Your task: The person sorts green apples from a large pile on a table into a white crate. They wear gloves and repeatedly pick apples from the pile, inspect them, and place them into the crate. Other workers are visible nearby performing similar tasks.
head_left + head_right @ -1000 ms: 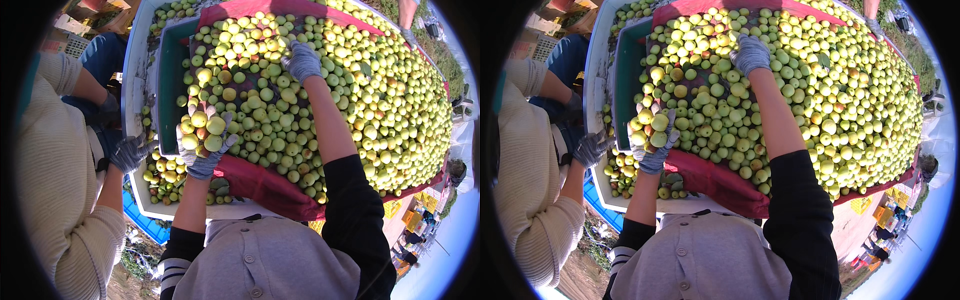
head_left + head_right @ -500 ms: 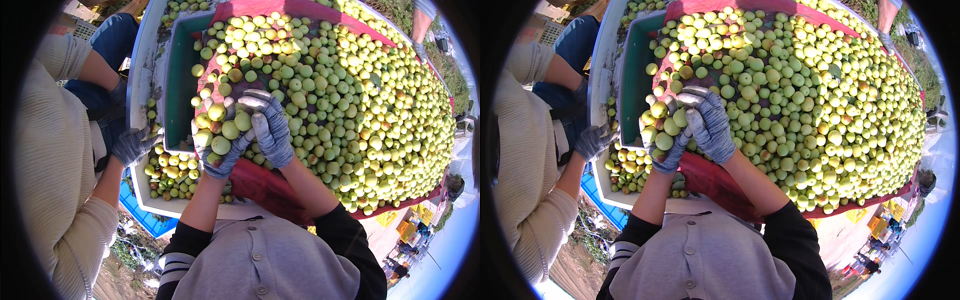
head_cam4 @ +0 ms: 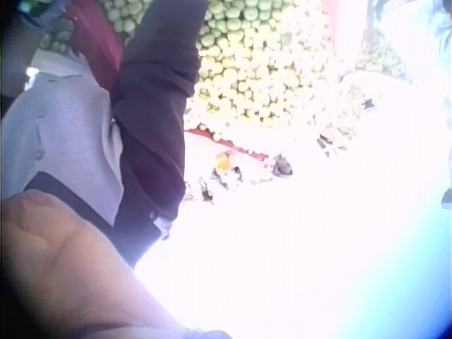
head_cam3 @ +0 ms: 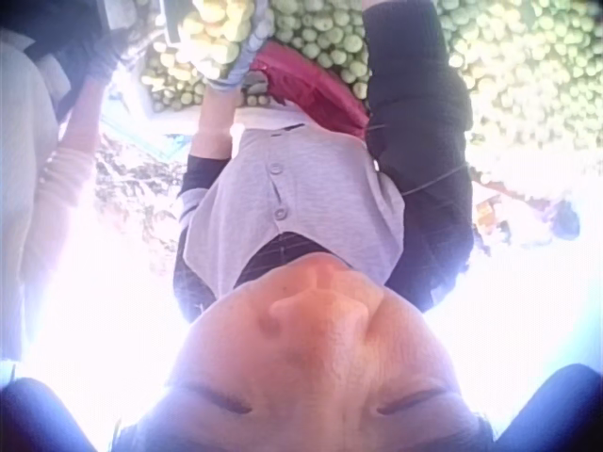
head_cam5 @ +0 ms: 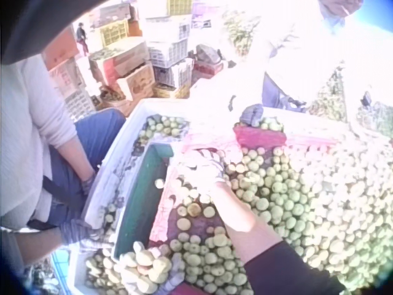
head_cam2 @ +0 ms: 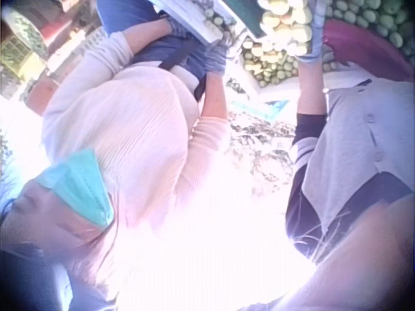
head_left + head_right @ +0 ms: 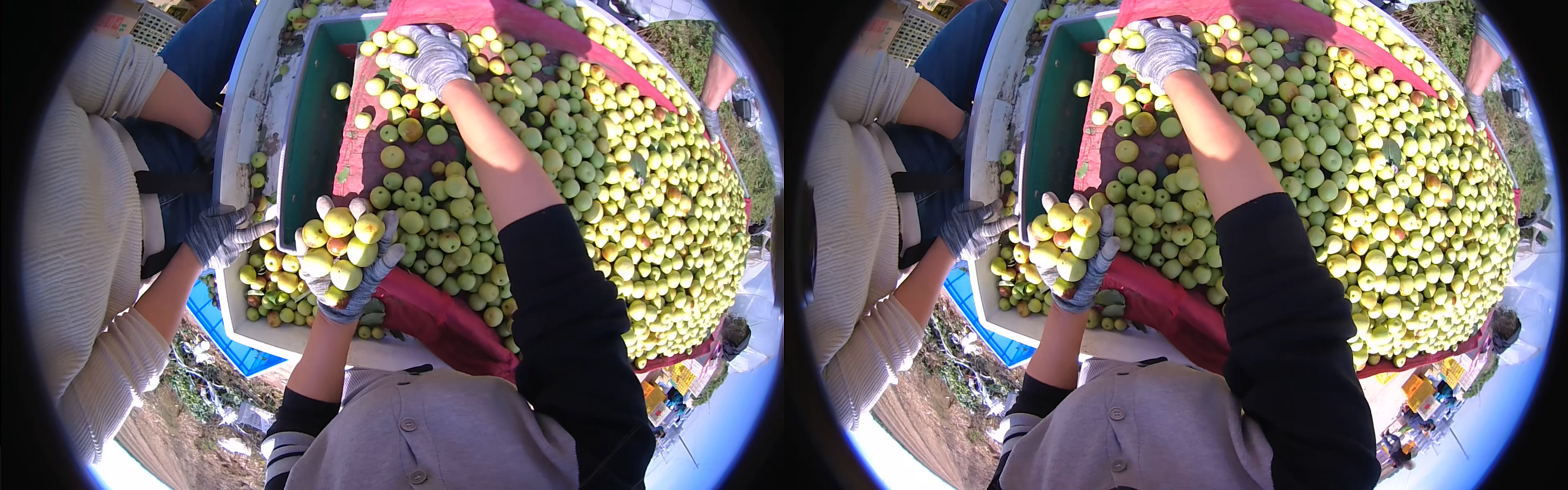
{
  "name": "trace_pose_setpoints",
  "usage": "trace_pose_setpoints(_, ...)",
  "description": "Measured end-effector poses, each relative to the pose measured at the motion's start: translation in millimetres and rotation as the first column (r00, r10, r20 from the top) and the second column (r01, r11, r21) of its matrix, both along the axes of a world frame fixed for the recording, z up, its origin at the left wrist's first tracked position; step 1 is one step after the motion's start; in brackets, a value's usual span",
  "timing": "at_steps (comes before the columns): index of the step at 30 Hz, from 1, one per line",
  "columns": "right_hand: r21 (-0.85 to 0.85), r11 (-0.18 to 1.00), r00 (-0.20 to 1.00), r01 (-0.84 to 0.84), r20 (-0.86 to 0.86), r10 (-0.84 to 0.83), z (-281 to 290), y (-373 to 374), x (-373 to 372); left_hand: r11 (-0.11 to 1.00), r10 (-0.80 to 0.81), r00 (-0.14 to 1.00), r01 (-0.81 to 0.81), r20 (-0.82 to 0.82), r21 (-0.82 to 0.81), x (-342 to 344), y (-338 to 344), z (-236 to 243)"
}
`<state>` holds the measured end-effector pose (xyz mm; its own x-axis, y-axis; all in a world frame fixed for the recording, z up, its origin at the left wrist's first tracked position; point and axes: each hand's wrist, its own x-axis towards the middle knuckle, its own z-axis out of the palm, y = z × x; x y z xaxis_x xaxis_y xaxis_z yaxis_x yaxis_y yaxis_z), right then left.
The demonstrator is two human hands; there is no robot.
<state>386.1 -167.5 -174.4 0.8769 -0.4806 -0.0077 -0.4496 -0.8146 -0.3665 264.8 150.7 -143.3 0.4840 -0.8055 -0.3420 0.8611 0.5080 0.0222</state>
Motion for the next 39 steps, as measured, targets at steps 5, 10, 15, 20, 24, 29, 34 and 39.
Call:
trace_pose_setpoints(5, 0.014, 0.945, 0.926, -0.325, 0.206, 0.316, -8.5, 72.1, -54.8, 0.877, 0.073, 0.967, -0.178, -0.243, -0.446, 0.5, 8.4, -8.2)
trace_pose_setpoints(10, -0.09, 0.995, 0.915, -0.036, 0.397, 0.069, -2.4, 72.3, -148.1, 0.909, 0.117, 0.966, -0.198, -0.232, -0.366, -2.4, 25.6, -1.6)
trace_pose_setpoints(15, 0.124, 0.958, 0.935, -0.257, 0.283, 0.214, 22.8, 92.4, -182.3, 0.896, 0.109, 0.966, -0.199, -0.236, -0.396, -7.7, 25.3, -1.1)
trace_pose_setpoints(20, -0.288, 0.957, 0.998, 0.04, 0.05, -0.027, 15.7, 18.9, -143.5, 0.886, 0.104, 0.966, -0.197, -0.236, -0.42, -11.7, 26.8, 0.3)
trace_pose_setpoints(24, -0.33, 0.941, 0.943, -0.082, -0.332, -0.035, -4.7, -6.7, -112.1, 0.878, 0.097, 0.967, -0.194, -0.235, -0.437, -12.2, 27.0, 2.2)
trace_pose_setpoints(29, -0.22, 0.97, 0.9, -0.107, -0.436, 0.001, 15.0, -10.1, -89.4, 0.887, 0.102, 0.965, -0.198, -0.243, -0.417, -13.9, 22.3, 7.9)
trace_pose_setpoints(34, 0.78, 0.623, 0.972, 0.055, 0.101, -0.212, 48.5, 52.7, -135.3, 0.898, 0.14, 0.988, -0.153, -0.063, -0.412, -15.9, 10.8, 6.6)
trace_pose_setpoints(39, 0.121, 0.898, 0.753, -0.424, 0.597, 0.275, 69.7, 172.4, -221.7, 0.976, 0.184, 0.913, -0.127, 0.363, -0.175, -34.4, 10.8, 3.4)
